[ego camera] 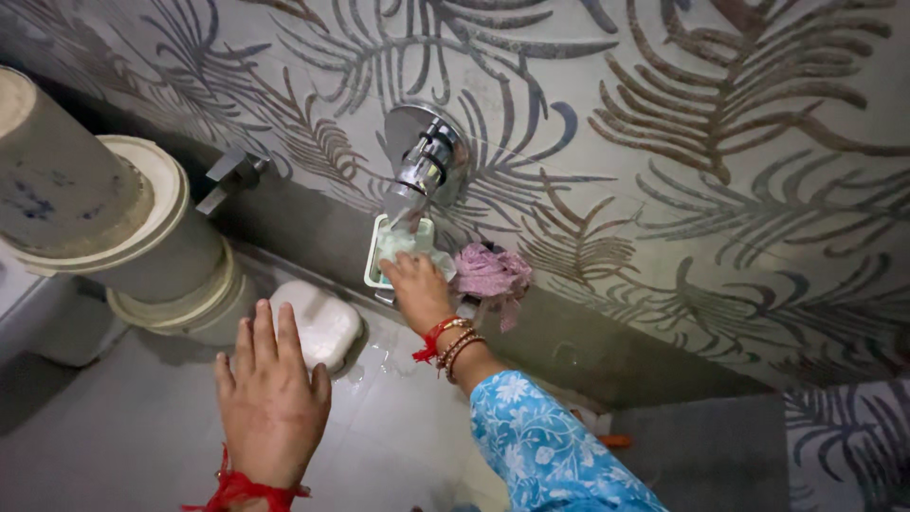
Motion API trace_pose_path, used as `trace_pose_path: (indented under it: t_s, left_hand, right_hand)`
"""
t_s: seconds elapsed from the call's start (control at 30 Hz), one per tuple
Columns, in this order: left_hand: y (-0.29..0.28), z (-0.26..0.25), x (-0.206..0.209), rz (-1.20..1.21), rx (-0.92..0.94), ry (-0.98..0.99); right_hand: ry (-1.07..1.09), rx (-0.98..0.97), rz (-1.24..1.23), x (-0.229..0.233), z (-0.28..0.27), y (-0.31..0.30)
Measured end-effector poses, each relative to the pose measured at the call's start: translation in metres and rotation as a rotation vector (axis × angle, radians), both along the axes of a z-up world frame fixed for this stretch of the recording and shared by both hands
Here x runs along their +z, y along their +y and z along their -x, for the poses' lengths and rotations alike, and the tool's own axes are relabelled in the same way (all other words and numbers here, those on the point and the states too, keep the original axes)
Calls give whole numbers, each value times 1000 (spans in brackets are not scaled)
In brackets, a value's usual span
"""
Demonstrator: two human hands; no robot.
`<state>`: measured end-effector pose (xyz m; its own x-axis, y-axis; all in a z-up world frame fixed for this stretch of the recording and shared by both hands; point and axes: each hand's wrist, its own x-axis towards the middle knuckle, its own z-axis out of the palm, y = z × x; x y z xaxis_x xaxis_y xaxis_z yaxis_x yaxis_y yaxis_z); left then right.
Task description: The person wets a cloth under a tap, then uses it to scrub the inside of a black basin sink. They repeatedly wipe the basin surface and faucet, rinse the cloth, and continue scrubbing until the end of the clip.
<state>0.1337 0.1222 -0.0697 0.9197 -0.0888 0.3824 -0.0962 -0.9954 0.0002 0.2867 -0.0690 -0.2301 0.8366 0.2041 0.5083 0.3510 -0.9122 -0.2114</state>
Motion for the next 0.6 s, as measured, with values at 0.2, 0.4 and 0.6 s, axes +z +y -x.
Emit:
trace_pose_path:
  t_s: [0.2,0.4,0.6]
  left_hand:
    - [-1,-1,-1,-11,13,17]
    - [0,0,1,47,-22,-25]
    - [3,-5,-10,175,-93,-48]
  right_hand:
    - [12,-3,30,-1,-7,-2]
    - [4,-43,22,-9,-17,-5]
    - [-119,19,44,-7,-10,-6]
